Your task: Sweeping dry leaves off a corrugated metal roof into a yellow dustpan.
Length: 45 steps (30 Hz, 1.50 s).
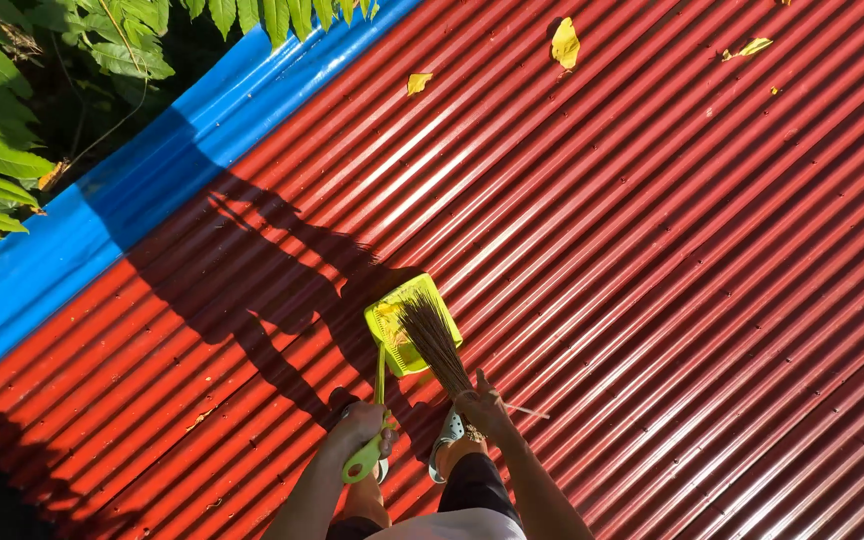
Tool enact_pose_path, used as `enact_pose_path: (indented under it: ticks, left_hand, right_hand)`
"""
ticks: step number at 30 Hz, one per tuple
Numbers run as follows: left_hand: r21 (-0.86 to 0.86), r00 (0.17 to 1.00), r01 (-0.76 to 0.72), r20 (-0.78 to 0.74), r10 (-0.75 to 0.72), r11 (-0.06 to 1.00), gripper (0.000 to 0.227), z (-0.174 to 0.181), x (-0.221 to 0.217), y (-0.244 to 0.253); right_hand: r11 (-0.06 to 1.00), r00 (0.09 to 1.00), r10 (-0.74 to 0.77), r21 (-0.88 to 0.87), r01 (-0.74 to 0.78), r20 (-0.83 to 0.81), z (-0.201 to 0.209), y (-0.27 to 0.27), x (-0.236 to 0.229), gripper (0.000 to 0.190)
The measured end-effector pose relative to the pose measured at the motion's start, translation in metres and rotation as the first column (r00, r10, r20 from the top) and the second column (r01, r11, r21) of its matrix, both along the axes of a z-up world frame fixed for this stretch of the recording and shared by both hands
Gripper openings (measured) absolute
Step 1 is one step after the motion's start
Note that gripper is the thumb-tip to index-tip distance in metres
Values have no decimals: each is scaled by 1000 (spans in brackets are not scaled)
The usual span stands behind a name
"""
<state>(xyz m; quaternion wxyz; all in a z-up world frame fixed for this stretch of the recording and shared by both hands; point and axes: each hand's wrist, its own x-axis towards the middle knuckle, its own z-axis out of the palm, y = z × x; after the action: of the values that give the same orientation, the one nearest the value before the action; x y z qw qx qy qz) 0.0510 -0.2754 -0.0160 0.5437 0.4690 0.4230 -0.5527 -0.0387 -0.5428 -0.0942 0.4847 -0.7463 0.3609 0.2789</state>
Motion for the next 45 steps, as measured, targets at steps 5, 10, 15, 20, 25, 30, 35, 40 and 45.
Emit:
enact_pose_path:
  ticks: [5,10,15,20,25,30,35,40,45]
  left_hand:
    - [-92,994,-105,-41,101,990,13,-31,-13,19]
    - [-92,999,-45,-17,43,995,35,40,8,13]
    - [20,961,274,35,-275,961,78,125,38,14]
    - [224,571,770,177,-802,598,55,74,39,13]
    - [404,510,756,131,-850,515,34,111,59,-12]
    - [520,653,594,135,-745,614,25,148,107,-38]
    - [566,607,530,268,-748,632,33,198,195,-71]
    - [615,461,537,360,-811,578,56,206,304,-89]
    - [723,355,515,310,-882,461,43,209,425,-100]
  right_hand:
    - [952,952,-300,38,303,-64,43,-46,-70,87]
    - [764,792,-567,216,608,-225,63,-75,-67,33]
    - [652,694,-713,274,707,-97,113,-96,-33,21]
    - [849,861,-503,145,508,-73,89,-150,-8,25]
    - [975,971,-219,13,221,-91,106,-191,56,27]
    - [971,978,-201,146,191,58,134,-233,149,30]
    - [979,985,-132,168,112,114,140,-263,273,34]
    - [986,929,-76,167,15,362,124,-283,355,31]
    - [946,959,-235,262,188,160,177,-262,488,82]
